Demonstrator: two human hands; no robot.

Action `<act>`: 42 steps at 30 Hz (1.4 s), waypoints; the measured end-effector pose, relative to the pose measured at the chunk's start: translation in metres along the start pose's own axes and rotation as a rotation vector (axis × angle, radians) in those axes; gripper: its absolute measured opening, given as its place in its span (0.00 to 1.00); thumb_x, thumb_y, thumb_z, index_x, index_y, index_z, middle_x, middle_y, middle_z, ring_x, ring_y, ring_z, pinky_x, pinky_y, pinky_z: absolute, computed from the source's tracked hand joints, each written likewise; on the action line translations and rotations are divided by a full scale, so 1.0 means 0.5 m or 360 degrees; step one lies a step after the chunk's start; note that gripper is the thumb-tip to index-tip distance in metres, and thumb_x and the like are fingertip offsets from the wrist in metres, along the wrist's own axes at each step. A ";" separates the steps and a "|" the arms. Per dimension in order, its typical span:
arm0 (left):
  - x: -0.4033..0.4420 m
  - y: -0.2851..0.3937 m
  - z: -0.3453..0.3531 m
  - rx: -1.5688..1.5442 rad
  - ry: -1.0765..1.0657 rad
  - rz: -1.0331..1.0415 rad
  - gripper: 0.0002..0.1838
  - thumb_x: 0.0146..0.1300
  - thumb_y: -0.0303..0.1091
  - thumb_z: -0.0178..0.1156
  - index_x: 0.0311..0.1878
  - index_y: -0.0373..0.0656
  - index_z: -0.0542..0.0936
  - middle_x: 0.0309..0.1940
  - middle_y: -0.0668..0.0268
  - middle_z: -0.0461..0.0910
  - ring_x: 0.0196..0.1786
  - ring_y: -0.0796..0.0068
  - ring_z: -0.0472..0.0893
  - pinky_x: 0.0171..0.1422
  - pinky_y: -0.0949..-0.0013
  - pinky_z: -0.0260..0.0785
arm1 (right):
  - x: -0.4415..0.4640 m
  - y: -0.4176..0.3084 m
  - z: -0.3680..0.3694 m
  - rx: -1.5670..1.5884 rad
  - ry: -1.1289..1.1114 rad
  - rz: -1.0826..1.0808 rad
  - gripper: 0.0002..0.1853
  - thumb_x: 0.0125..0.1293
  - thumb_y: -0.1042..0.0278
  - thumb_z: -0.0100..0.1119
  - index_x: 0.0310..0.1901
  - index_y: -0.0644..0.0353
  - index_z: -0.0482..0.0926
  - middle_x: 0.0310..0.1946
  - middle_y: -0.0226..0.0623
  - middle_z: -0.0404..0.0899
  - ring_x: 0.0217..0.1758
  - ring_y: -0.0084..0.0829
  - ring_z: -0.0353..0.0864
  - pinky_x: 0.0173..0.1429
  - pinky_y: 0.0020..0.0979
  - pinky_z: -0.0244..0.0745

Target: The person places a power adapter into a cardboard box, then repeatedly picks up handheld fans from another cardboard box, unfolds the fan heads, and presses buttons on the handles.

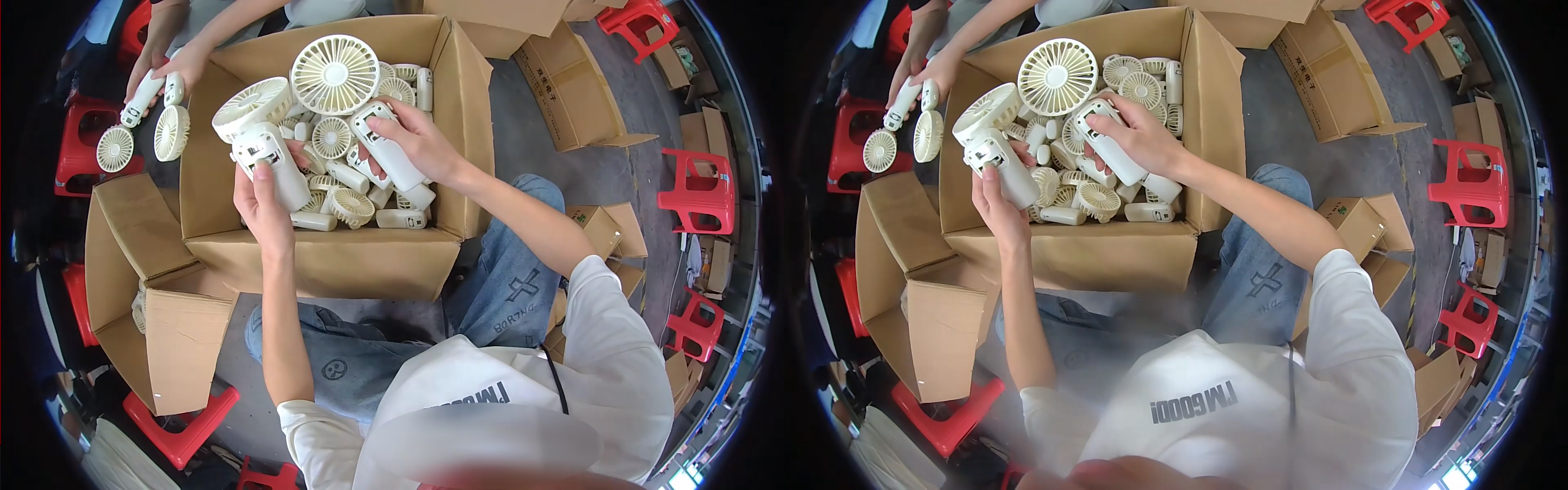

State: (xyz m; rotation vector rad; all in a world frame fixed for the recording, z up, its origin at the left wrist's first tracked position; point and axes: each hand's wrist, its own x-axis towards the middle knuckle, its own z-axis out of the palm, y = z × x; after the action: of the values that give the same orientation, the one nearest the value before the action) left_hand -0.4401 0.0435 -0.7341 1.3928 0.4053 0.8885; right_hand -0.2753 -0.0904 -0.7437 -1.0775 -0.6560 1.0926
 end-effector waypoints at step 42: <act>0.006 -0.007 -0.007 0.0025 -0.0004 0.0051 0.19 0.73 0.41 0.43 0.52 0.33 0.70 0.39 0.57 0.78 0.36 0.73 0.77 0.42 0.71 0.71 | 0.006 -0.001 -0.001 0.0030 -0.0028 -0.0042 0.15 0.73 0.60 0.44 0.51 0.62 0.67 0.30 0.39 0.78 0.23 0.25 0.77 0.28 0.26 0.74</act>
State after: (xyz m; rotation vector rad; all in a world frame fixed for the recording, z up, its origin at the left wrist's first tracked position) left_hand -0.4396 0.0483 -0.7375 1.4181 0.3898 0.9117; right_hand -0.2737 -0.0876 -0.7434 -1.0413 -0.6707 1.0843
